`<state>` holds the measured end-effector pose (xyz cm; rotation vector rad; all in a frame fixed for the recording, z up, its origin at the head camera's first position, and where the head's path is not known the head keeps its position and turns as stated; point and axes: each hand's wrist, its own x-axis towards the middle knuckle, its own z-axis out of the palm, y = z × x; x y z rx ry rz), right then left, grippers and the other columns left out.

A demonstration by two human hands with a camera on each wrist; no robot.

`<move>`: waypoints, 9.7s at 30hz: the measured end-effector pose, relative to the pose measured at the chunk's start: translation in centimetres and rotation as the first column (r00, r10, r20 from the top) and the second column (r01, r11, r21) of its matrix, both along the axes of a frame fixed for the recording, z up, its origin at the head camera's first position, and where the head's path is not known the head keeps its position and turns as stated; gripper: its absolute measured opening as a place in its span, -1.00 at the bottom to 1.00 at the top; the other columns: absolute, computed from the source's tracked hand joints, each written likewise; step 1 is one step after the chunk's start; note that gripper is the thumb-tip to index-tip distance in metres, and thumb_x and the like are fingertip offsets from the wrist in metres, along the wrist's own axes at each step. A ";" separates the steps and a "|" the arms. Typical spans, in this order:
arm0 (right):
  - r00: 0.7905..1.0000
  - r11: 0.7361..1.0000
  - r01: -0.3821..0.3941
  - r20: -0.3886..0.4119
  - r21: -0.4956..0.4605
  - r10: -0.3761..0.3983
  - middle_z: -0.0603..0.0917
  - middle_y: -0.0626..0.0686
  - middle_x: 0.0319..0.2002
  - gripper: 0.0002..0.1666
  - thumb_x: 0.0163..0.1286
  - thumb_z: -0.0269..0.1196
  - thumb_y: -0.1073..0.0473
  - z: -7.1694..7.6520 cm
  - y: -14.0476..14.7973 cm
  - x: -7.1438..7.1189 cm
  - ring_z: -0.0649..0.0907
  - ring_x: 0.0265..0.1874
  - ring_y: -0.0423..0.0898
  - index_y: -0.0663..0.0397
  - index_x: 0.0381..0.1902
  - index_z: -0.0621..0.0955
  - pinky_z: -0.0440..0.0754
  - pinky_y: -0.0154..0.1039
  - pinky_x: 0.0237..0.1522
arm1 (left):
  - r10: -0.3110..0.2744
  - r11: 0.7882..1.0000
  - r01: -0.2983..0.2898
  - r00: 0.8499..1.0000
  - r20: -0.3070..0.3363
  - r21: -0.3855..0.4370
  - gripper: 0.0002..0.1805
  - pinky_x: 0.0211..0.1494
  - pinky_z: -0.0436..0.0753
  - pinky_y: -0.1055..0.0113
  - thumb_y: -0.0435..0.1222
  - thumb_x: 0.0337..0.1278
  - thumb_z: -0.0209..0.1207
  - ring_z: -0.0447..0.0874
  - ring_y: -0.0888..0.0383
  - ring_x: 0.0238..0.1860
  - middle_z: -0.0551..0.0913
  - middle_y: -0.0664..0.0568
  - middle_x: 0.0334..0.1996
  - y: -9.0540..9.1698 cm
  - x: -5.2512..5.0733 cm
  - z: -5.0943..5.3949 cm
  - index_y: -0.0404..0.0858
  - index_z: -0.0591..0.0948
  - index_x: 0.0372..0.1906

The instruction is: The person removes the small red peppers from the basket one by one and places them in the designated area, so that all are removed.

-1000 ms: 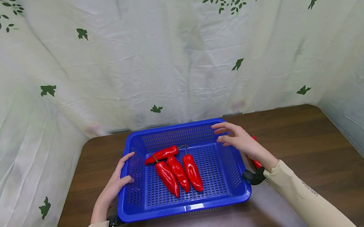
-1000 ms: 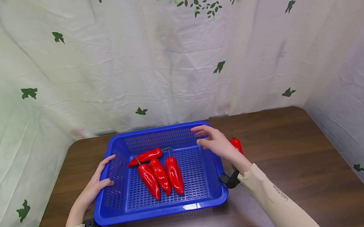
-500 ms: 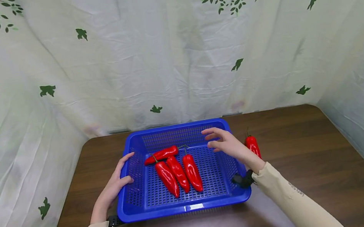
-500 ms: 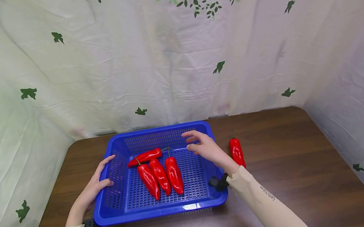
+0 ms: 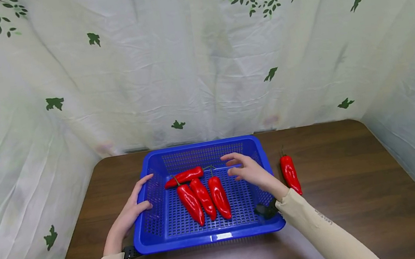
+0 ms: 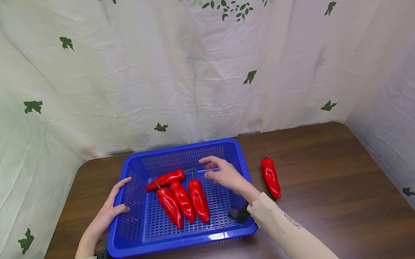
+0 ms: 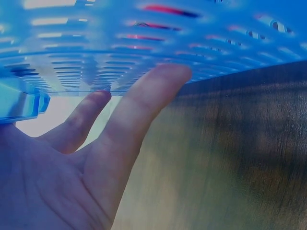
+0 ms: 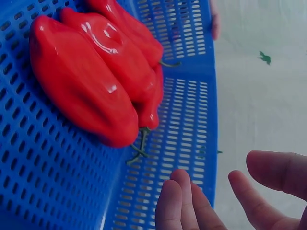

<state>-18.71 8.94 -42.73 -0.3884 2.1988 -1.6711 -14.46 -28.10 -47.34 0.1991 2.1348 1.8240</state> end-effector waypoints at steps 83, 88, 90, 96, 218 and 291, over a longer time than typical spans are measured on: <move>0.997 0.972 -0.075 0.031 0.223 0.070 0.49 0.13 -0.29 -0.43 -0.10 0.27 0.59 -4.1 -5.2 -0.6 0.49 -0.46 -0.08 0.24 -0.03 0.59 0.53 -0.26 -0.48 | 0.020 0.999 -0.021 1.000 -0.009 -0.033 -0.19 -0.04 0.51 -0.12 -0.46 0.11 -0.07 0.15 -0.43 0.20 -0.18 -0.26 0.43 0.2 0.2 0.0 0.03 0.01 0.47; 0.995 0.980 -0.072 0.075 0.183 0.059 0.49 0.13 -0.28 -0.47 -0.04 0.26 0.57 -4.1 -5.3 -0.7 0.52 -0.45 -0.07 0.22 -0.04 0.57 0.61 -0.12 -0.38 | 0.023 0.999 -0.024 1.000 -0.010 -0.036 -0.18 -0.05 0.52 -0.12 -0.46 0.10 -0.06 0.16 -0.42 0.19 -0.17 -0.26 0.43 0.3 0.2 0.0 0.03 0.01 0.47; 0.995 0.982 -0.072 0.084 0.172 0.058 0.49 0.12 -0.25 -0.48 -0.03 0.26 0.57 -4.1 -5.3 -0.7 0.53 -0.43 -0.06 0.22 -0.05 0.57 0.62 -0.10 -0.36 | 0.024 0.999 -0.024 1.000 -0.012 -0.039 -0.18 -0.05 0.52 -0.12 -0.46 0.10 -0.06 0.16 -0.42 0.19 -0.16 -0.26 0.42 0.3 0.1 0.0 0.03 0.01 0.47; 0.995 0.981 -0.078 0.075 0.176 0.065 0.50 0.10 -0.23 -0.54 0.01 0.28 0.53 -4.1 -5.3 -0.7 0.53 -0.38 -0.04 0.20 -0.08 0.57 0.61 -0.13 -0.35 | 0.023 0.999 -0.023 1.000 -0.011 -0.034 -0.18 -0.06 0.53 -0.10 -0.46 0.10 -0.07 0.17 -0.42 0.18 -0.15 -0.26 0.41 0.2 0.1 -0.1 0.03 0.01 0.47; 0.997 0.993 0.071 0.035 -0.093 -0.068 0.46 0.21 0.12 -0.49 0.30 0.16 0.30 1.8 5.2 -0.6 0.53 -0.06 0.11 0.17 0.23 0.43 0.59 -0.07 -0.19 | 0.021 0.999 -0.022 1.000 -0.020 -0.040 -0.18 -0.07 0.51 -0.05 -0.49 0.07 -0.08 0.14 -0.42 0.18 -0.15 -0.28 0.40 0.2 -0.1 -0.2 0.00 0.01 0.47; 0.952 0.946 0.306 0.009 -0.109 -0.307 0.34 0.36 0.21 -0.44 0.42 0.05 0.23 -1.9 16.8 -0.3 0.57 -0.16 -0.19 0.27 0.34 0.27 0.60 -0.25 -0.18 | 0.030 0.999 -0.031 0.999 -0.021 -0.045 -0.19 -0.07 0.53 -0.09 -0.47 0.10 -0.08 0.17 -0.43 0.18 -0.15 -0.27 0.41 0.3 0.2 -0.1 0.01 0.01 0.47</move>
